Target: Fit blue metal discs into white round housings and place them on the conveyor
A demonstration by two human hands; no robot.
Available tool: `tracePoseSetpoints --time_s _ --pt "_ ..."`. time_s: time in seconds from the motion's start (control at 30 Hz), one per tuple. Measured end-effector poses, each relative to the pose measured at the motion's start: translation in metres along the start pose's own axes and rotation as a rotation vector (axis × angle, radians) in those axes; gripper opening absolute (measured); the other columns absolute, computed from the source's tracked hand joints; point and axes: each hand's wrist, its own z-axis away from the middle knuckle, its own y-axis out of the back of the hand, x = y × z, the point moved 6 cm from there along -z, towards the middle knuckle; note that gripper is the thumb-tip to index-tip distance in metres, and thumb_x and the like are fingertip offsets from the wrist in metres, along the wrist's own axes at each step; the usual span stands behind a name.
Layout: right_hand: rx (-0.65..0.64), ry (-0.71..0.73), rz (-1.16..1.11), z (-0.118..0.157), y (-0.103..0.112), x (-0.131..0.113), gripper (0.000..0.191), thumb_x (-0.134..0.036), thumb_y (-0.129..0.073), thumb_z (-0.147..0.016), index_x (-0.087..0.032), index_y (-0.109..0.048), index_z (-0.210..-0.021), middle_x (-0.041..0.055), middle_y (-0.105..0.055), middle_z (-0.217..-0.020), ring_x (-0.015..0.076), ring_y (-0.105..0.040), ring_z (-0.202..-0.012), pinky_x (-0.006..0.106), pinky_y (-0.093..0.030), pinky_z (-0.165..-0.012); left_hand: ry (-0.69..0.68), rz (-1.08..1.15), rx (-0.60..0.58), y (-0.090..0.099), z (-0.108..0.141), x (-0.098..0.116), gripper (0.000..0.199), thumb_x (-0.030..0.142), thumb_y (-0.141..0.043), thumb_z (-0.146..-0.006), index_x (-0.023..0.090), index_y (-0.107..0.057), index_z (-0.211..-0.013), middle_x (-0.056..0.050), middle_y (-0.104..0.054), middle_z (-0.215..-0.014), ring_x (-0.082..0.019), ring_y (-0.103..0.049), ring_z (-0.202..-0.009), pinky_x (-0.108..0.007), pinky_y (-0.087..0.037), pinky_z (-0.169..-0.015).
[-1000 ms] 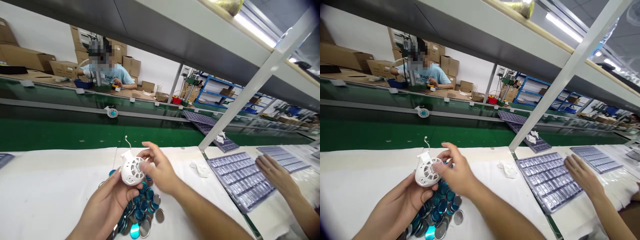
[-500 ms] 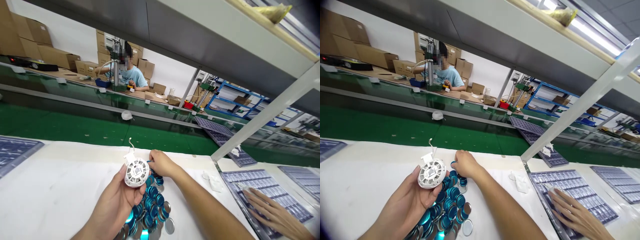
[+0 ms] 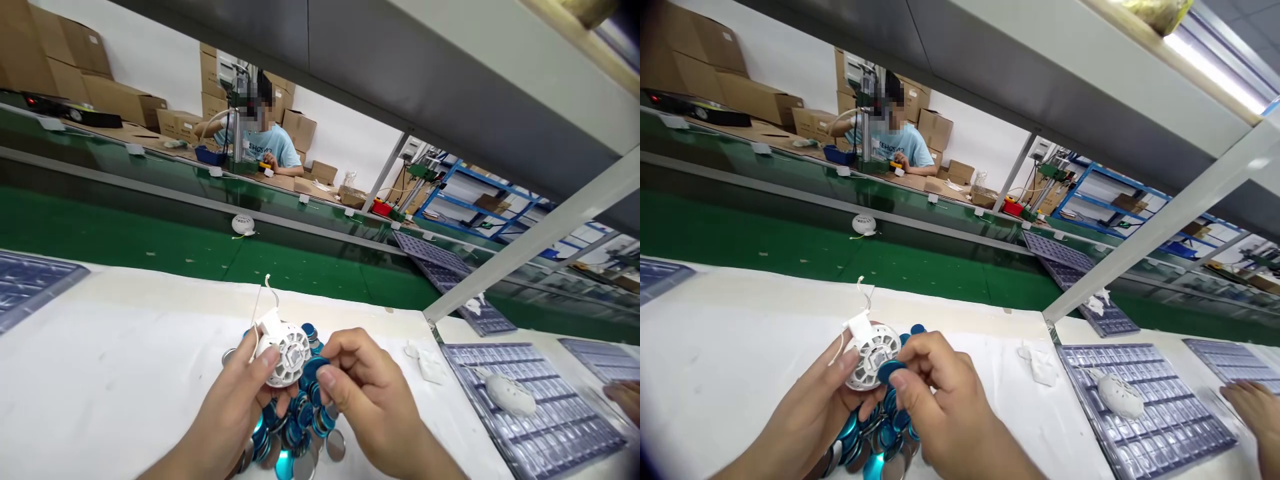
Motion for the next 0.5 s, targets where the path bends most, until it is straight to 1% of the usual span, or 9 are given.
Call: tracePoseSetpoints --time_s 0.1,0.2,0.3,0.4,0.5 --pt "-0.043 0.055 0.021 -0.002 -0.011 0.001 0.004 -0.024 -0.061 -0.096 -0.027 -0.061 -0.099 -0.0033 -0.067 -0.071 0.0126 -0.063 -0.063 0.023 -0.048 -0.059 0.035 -0.031 0.037 -0.001 0.003 -0.002 0.051 0.054 -0.069 -0.085 0.024 -0.051 -0.122 0.003 -0.062 -0.073 -0.015 -0.054 -0.061 -0.026 -0.047 -0.061" --pt "-0.047 0.08 0.058 -0.006 -0.013 0.001 0.005 -0.025 -0.061 -0.096 -0.029 -0.063 -0.098 -0.0038 -0.071 -0.071 0.0134 -0.066 -0.062 0.023 -0.051 -0.058 0.038 -0.094 0.055 -0.001 0.005 0.0 0.055 0.055 -0.071 -0.083 0.025 -0.051 -0.125 0.003 -0.063 -0.072 -0.016 -0.053 -0.061 -0.027 -0.047 -0.062" --pt "-0.006 0.099 0.113 -0.007 -0.01 0.002 0.006 -0.024 -0.062 -0.095 -0.03 -0.064 -0.098 -0.0044 -0.069 -0.069 0.0136 -0.065 -0.06 0.023 -0.051 -0.056 0.036 -0.128 0.052 -0.001 0.005 0.001 0.053 0.056 -0.07 -0.083 0.026 -0.051 -0.122 0.003 -0.063 -0.073 -0.016 -0.053 -0.061 -0.028 -0.047 -0.062" --pt "0.025 0.087 0.168 -0.006 -0.008 0.006 0.008 -0.024 -0.062 -0.093 -0.029 -0.065 -0.099 -0.0042 -0.068 -0.07 0.0131 -0.063 -0.06 0.023 -0.049 -0.056 0.055 -0.133 0.023 0.0 0.003 -0.002 0.049 0.056 -0.068 -0.085 0.027 -0.048 -0.12 0.004 -0.062 -0.072 -0.016 -0.053 -0.061 -0.027 -0.047 -0.063" --pt "0.015 0.047 0.179 -0.006 -0.01 0.01 0.007 -0.025 -0.061 -0.094 -0.028 -0.065 -0.099 -0.0034 -0.068 -0.069 0.0139 -0.062 -0.059 0.024 -0.048 -0.057 0.05 -0.155 0.028 0.003 0.003 -0.006 0.043 0.056 -0.066 -0.087 0.027 -0.051 -0.114 0.004 -0.062 -0.072 -0.015 -0.053 -0.061 -0.026 -0.046 -0.062"
